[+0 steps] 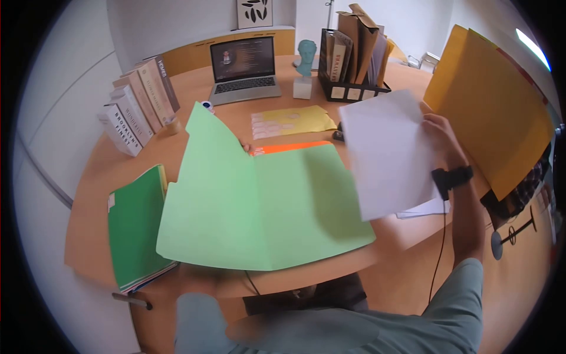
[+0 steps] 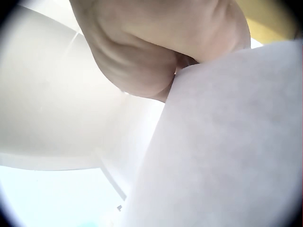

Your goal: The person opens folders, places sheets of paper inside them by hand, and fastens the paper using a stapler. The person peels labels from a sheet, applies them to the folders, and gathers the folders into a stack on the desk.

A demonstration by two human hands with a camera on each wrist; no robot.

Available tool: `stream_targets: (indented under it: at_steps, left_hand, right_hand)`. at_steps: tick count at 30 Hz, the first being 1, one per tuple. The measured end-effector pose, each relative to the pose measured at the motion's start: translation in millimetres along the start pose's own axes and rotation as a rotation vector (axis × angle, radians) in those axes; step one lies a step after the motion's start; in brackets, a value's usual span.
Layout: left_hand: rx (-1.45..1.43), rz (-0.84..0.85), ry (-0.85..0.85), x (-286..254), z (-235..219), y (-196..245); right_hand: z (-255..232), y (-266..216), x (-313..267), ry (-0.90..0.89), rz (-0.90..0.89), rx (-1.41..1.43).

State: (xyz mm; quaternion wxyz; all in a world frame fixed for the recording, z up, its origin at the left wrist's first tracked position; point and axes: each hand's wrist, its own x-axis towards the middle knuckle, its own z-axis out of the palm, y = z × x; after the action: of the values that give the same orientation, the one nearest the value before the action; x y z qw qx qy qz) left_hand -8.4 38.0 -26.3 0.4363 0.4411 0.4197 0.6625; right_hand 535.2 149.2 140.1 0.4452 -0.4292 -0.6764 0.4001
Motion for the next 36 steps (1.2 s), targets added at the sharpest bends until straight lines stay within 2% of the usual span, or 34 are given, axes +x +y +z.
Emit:
stream_targets:
  at_steps: [2,3,4,5,6,8,10,12,13,14,16,17,21,31,36]
  left_hand:
    - [0.022,0.002,0.003,-2,-1,3]
    - [0.029,0.003,0.006,-2,-1,3]
    - [0.038,0.006,0.006,-3,-1,3]
    - [0.045,0.007,0.009,-3,-1,4]
    - [0.052,0.010,0.013,-5,1,9]
    - [0.075,0.012,0.016,-7,-3,6]
    - [0.101,0.012,0.013,-9,0,11]
    - [0.124,0.015,0.013,-10,-1,10]
    - [0.136,0.014,0.014,-10,0,11]
    - [0.145,0.017,0.012,-11,0,11]
    - [0.164,0.014,0.011,-11,1,11]
    - [0.171,0.017,0.009,-10,1,12]
    - [0.193,0.023,0.011,-8,2,15]
    - [0.222,0.016,0.006,-2,7,19]
    - [0.228,0.015,0.004,-3,8,19]
  right_hand:
    - [50,-1,1,-0.063,0.003,-0.032]
    - [60,10,10,-0.257,0.060,-0.043]
    - [89,20,10,-0.253,0.014,-0.023]
    - [110,32,16,-0.305,-0.015,-0.137]
    - [137,30,10,-0.262,-0.039,-0.118]
    - [175,19,-3,-0.248,0.076,-0.161]
    - [201,24,-12,-0.218,0.098,-0.189]
    - [213,40,-8,-0.314,0.078,-0.234]
    - [213,43,-8,-0.374,0.047,-0.237]
    - [213,47,-6,-0.394,0.094,-0.248]
    - [208,25,-15,-0.429,0.198,-0.267]
    - [203,26,-15,-0.423,0.158,-0.257]
    - [194,25,-15,-0.426,0.281,-0.179]
    - [191,9,-31,-0.509,0.248,-0.208]
    - [190,24,-29,-0.490,0.125,-0.229]
